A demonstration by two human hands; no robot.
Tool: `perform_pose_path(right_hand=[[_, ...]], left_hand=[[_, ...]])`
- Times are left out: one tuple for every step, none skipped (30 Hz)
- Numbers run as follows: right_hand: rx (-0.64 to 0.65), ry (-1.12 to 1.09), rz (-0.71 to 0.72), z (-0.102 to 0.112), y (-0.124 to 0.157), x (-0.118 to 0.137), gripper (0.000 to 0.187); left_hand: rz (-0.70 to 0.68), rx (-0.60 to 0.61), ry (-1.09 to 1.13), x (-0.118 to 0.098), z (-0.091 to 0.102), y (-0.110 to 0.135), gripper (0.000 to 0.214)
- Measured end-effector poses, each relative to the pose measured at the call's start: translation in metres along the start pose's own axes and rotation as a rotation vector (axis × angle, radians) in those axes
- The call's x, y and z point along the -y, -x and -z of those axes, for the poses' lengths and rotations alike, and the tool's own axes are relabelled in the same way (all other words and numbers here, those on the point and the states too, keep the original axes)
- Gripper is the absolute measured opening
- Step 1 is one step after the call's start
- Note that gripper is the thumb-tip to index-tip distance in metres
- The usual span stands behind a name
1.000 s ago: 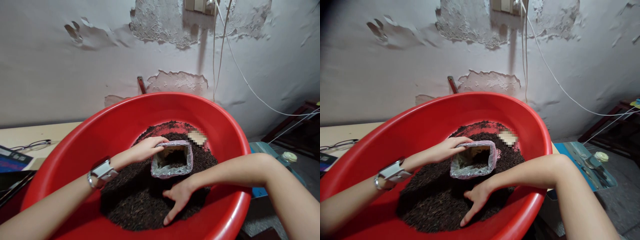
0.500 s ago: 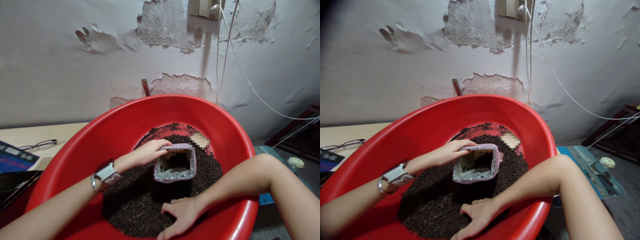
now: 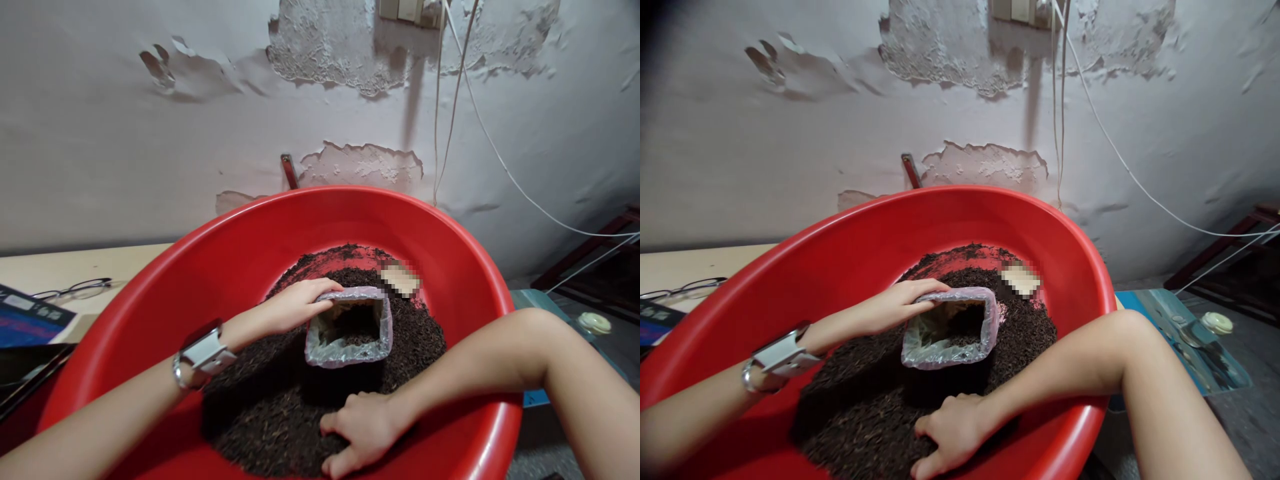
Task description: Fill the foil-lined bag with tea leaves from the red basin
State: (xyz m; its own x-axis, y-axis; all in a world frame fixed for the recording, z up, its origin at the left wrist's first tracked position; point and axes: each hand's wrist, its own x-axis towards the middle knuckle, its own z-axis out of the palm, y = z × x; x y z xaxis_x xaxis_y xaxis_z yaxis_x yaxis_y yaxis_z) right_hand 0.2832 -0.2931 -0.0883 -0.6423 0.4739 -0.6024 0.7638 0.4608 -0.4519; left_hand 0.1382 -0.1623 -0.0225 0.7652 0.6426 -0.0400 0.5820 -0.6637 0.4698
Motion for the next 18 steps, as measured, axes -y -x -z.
perform_pose_path(right_hand=[[-0.016, 0.025, 0.034, 0.004, 0.001, 0.003, 0.064], [-0.042, 0.045, 0.072, 0.009, 0.003, 0.006, 0.062], [-0.076, 0.064, 0.112, 0.014, 0.004, 0.009, 0.060], [-0.118, 0.079, 0.155, 0.019, 0.006, 0.011, 0.057], [-0.168, 0.091, 0.200, 0.025, 0.009, 0.013, 0.053], [-0.221, 0.102, 0.242, 0.030, 0.011, 0.014, 0.049], [-0.276, 0.111, 0.277, 0.036, 0.014, 0.015, 0.045], [-0.333, 0.120, 0.301, 0.041, 0.016, 0.015, 0.042], [-0.386, 0.128, 0.314, 0.046, 0.019, 0.014, 0.039], [-0.435, 0.136, 0.312, 0.051, 0.022, 0.012, 0.037], [-0.479, 0.146, 0.301, 0.056, 0.025, 0.010, 0.035], [-0.526, 0.162, 0.285, 0.060, 0.027, 0.007, 0.033], [-0.578, 0.184, 0.267, 0.065, 0.029, 0.005, 0.031], [-0.634, 0.216, 0.252, 0.068, 0.030, 0.003, 0.029], [-0.692, 0.255, 0.241, 0.071, 0.031, 0.000, 0.029], [-0.747, 0.298, 0.236, 0.074, 0.031, -0.001, 0.028], [-0.793, 0.341, 0.233, 0.076, 0.031, -0.003, 0.028], [-0.827, 0.380, 0.232, 0.077, 0.030, -0.004, 0.028]], left_hand=[[0.003, 0.001, -0.002, 0.000, 0.000, 0.000, 0.037], [0.006, 0.000, -0.003, -0.001, 0.000, 0.000, 0.037], [0.009, -0.001, -0.002, -0.001, 0.000, 0.000, 0.037], [0.011, -0.002, 0.000, -0.002, 0.000, 0.000, 0.037], [0.013, -0.004, 0.004, -0.003, 0.000, 0.000, 0.037], [0.014, -0.005, 0.008, -0.004, 0.001, 0.000, 0.038], [0.015, -0.005, 0.011, -0.005, 0.001, 0.001, 0.038], [0.016, -0.007, 0.012, -0.006, 0.001, 0.001, 0.038], [0.017, -0.009, 0.014, -0.006, 0.002, 0.001, 0.038], [0.017, -0.013, 0.016, -0.007, 0.002, 0.001, 0.039], [0.015, -0.016, 0.019, -0.007, 0.002, 0.001, 0.039], [0.013, -0.019, 0.025, -0.006, 0.002, 0.001, 0.039], [0.010, -0.022, 0.031, -0.006, 0.001, 0.001, 0.039], [0.011, -0.022, 0.038, -0.005, 0.001, 0.000, 0.039], [0.014, -0.020, 0.044, -0.004, 0.001, 0.000, 0.038], [0.019, -0.015, 0.049, -0.003, 0.000, 0.000, 0.038], [0.024, -0.008, 0.051, -0.002, 0.000, -0.001, 0.037], [0.026, -0.003, 0.052, -0.001, 0.000, -0.002, 0.037]])
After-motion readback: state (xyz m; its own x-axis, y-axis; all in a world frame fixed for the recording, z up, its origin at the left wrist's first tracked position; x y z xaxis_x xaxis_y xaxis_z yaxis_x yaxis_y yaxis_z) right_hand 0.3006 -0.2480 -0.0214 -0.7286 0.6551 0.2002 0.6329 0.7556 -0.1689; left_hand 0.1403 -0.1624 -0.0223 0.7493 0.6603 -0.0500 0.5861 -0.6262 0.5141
